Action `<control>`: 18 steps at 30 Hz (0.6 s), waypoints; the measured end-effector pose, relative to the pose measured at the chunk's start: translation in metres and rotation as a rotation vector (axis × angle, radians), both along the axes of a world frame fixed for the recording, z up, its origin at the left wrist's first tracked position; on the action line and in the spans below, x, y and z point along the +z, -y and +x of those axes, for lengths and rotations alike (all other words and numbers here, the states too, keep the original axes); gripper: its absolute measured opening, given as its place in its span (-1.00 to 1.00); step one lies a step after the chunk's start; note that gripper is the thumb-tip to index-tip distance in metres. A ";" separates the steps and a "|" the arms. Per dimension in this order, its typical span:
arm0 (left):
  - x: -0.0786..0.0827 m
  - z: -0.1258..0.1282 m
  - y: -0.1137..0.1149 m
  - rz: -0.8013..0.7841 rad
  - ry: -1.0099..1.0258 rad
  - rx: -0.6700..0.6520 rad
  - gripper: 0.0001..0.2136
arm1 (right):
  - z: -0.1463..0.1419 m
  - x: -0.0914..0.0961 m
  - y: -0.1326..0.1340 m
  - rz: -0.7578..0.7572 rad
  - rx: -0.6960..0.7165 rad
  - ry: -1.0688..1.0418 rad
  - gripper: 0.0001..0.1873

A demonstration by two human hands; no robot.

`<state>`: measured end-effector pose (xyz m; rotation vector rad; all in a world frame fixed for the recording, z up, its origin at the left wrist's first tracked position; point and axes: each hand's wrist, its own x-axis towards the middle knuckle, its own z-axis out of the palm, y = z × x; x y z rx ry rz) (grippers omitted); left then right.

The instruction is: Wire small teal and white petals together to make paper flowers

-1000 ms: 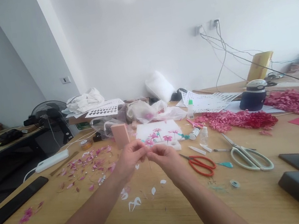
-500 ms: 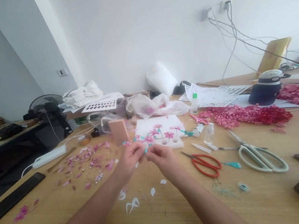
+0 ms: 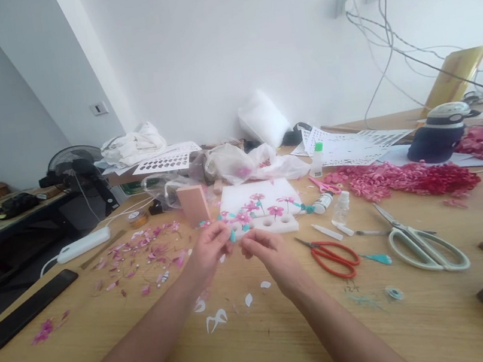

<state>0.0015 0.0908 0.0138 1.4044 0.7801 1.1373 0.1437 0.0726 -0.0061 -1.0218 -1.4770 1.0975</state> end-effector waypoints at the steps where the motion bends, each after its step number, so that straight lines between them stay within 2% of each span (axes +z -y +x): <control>1: 0.000 0.000 0.000 0.005 -0.006 -0.002 -0.75 | 0.000 0.000 0.000 -0.001 0.012 0.001 -0.76; 8: 0.001 0.002 0.005 0.104 -0.133 0.008 -0.74 | -0.005 -0.001 0.001 -0.025 0.034 0.011 -0.76; 13: -0.002 0.002 0.005 0.080 -0.057 -0.009 -0.70 | -0.006 0.000 0.003 0.008 0.007 0.002 -0.78; 18: -0.002 0.003 0.004 0.223 -0.257 0.028 -0.72 | -0.007 -0.002 0.003 0.036 0.001 0.020 -0.77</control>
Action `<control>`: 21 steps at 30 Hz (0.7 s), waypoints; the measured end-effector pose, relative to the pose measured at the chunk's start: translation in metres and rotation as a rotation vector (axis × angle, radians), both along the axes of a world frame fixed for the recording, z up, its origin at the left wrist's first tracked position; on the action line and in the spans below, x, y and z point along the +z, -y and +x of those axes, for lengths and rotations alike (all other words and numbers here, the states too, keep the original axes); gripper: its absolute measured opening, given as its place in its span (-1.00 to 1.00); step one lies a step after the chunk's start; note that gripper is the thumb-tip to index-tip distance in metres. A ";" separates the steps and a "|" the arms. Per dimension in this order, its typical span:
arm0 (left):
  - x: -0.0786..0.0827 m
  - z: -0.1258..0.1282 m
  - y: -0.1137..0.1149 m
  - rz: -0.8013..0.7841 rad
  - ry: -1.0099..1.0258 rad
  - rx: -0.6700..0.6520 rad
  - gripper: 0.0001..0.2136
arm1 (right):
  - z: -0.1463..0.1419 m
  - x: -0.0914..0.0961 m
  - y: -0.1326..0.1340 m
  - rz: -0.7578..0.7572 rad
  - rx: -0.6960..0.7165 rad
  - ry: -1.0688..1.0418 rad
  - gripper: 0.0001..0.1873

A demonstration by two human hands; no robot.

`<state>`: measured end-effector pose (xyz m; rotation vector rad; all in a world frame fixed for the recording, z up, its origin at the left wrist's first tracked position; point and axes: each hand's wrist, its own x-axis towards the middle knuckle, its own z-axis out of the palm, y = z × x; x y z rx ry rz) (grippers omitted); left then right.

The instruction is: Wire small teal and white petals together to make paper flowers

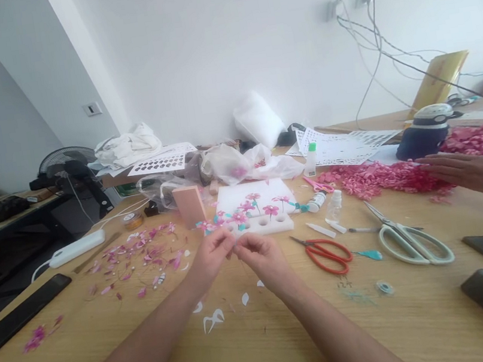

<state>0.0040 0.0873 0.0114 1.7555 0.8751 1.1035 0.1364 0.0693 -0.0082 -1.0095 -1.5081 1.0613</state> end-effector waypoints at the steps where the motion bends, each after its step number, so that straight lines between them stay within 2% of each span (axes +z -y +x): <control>1: 0.000 0.000 -0.001 0.035 -0.024 0.013 -0.73 | -0.001 -0.001 0.000 0.004 -0.002 -0.002 -0.79; 4: -0.001 -0.002 -0.002 0.121 -0.066 0.030 -0.76 | -0.002 -0.003 -0.001 -0.005 0.010 -0.007 -0.80; 7: -0.001 -0.003 -0.002 0.139 -0.055 0.041 -0.75 | -0.002 -0.004 -0.002 -0.007 0.034 -0.014 -0.79; 13: 0.000 0.006 0.002 -0.048 0.178 -0.039 -0.81 | 0.001 -0.004 -0.004 0.058 -0.009 -0.057 -0.77; 18: 0.002 0.012 0.002 -0.168 0.386 0.012 -0.80 | 0.003 -0.001 -0.002 0.074 -0.026 -0.036 -0.82; 21: 0.008 0.007 0.003 -0.225 0.519 0.029 -0.80 | 0.004 0.000 0.004 0.024 -0.027 -0.007 -0.83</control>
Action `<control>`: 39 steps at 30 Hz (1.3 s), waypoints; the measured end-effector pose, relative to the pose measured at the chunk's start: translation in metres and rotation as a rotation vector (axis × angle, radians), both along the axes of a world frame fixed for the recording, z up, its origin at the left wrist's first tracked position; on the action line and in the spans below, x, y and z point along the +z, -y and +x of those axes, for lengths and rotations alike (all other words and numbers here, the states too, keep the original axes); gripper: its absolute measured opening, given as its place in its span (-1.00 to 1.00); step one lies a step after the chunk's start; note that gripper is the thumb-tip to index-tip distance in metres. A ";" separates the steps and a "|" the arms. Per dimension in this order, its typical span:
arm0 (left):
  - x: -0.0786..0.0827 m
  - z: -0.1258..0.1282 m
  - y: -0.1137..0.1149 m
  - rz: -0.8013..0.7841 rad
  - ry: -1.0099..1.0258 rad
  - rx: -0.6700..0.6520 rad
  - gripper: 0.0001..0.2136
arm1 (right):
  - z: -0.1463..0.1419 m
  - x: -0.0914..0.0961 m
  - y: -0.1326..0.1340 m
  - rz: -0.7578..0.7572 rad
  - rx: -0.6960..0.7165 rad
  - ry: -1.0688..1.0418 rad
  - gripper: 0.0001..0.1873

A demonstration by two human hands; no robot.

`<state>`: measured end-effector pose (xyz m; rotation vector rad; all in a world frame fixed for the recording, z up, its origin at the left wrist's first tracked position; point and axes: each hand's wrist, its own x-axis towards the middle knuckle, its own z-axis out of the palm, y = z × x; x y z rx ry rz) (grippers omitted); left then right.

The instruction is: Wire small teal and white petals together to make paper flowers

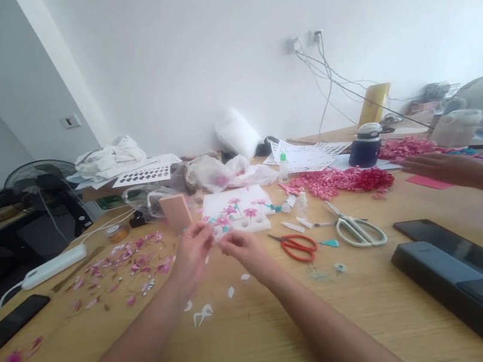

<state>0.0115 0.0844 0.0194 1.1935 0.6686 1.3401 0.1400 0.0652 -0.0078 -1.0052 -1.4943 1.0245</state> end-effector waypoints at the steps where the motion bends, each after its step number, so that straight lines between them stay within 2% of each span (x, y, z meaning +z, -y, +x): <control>1: 0.003 -0.002 0.001 -0.006 0.041 0.009 -0.80 | 0.001 0.000 0.003 -0.026 0.004 0.010 -0.83; 5: 0.013 -0.012 0.006 -0.023 0.163 0.028 -0.80 | 0.007 0.002 0.018 -0.124 0.012 0.029 -0.80; 9: 0.020 -0.018 0.015 -0.015 0.184 0.008 -0.80 | 0.016 0.011 0.030 -0.132 -0.033 0.004 -0.79; 14: 0.029 -0.019 0.030 0.067 0.067 0.023 -0.82 | 0.017 0.032 0.040 -0.072 -0.093 -0.025 -0.83; 20: 0.037 -0.011 0.041 0.191 -0.132 0.047 -0.83 | -0.002 0.049 0.046 -0.058 -0.038 0.072 -0.83; 23: 0.034 -0.009 0.046 0.215 -0.182 0.018 -0.83 | -0.007 0.047 0.046 -0.059 -0.016 0.110 -0.82; 26: 0.024 -0.010 0.055 0.187 -0.190 -0.077 -0.82 | -0.005 0.039 0.050 -0.050 -0.052 0.035 -0.80; 29: 0.010 -0.010 0.064 0.082 -0.259 -0.191 -0.78 | 0.001 0.026 0.057 -0.062 -0.104 -0.115 -0.79; 32: -0.001 -0.007 0.067 -0.016 -0.302 -0.242 -0.82 | 0.006 0.015 0.063 -0.122 -0.097 -0.227 -0.81; 35: -0.003 -0.003 0.067 -0.060 -0.312 -0.270 -0.86 | 0.010 0.008 0.067 -0.185 -0.083 -0.315 -0.82; 39: 0.000 0.000 0.068 -0.097 -0.314 -0.351 -0.86 | 0.013 0.008 0.068 -0.207 -0.086 -0.369 -0.83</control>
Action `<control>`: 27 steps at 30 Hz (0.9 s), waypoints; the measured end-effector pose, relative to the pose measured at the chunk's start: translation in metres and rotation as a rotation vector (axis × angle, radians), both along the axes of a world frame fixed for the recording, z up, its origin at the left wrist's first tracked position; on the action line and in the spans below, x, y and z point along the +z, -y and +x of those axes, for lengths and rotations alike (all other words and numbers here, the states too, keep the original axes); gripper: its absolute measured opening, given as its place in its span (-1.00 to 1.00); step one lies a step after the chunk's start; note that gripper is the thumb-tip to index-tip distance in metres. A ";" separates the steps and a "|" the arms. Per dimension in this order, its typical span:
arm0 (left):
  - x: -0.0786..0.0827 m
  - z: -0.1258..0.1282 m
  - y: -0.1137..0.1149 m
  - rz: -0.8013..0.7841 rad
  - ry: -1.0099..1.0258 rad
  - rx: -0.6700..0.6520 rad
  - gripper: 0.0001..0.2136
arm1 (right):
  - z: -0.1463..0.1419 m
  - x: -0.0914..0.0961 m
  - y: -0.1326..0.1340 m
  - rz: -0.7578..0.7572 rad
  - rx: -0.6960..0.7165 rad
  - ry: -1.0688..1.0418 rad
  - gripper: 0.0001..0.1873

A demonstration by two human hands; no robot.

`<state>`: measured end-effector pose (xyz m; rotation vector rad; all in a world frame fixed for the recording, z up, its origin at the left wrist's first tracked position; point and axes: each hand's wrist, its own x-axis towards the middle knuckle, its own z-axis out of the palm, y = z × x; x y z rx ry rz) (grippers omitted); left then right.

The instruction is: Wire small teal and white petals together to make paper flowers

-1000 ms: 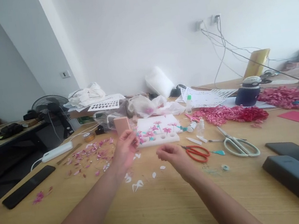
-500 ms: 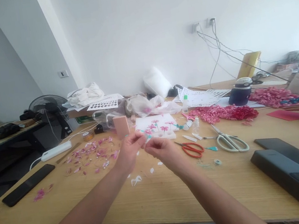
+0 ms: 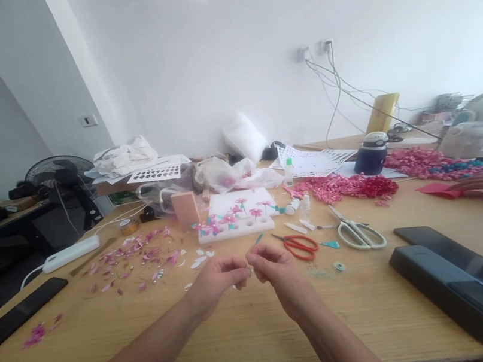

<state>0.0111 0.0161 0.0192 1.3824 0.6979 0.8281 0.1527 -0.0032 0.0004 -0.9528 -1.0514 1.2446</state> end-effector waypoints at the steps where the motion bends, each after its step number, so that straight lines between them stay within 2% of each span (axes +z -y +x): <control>1: 0.001 0.000 0.001 -0.003 0.009 -0.011 -0.85 | 0.000 0.001 0.000 0.005 0.000 -0.009 -0.83; 9: 0.005 -0.015 0.006 -0.012 0.077 0.017 -0.83 | -0.001 0.015 0.003 0.092 -0.004 -0.216 -0.85; 14: 0.006 -0.015 0.010 -0.065 0.143 0.007 -0.73 | -0.006 0.014 0.005 0.088 -0.001 -0.211 -0.87; 21: 0.007 -0.001 0.014 0.024 0.114 -0.011 -0.79 | -0.003 0.002 0.010 0.106 -0.033 0.004 -0.86; 27: -0.006 0.005 0.005 0.006 -0.018 -0.100 -0.82 | 0.020 0.001 0.014 0.078 0.086 0.272 -0.82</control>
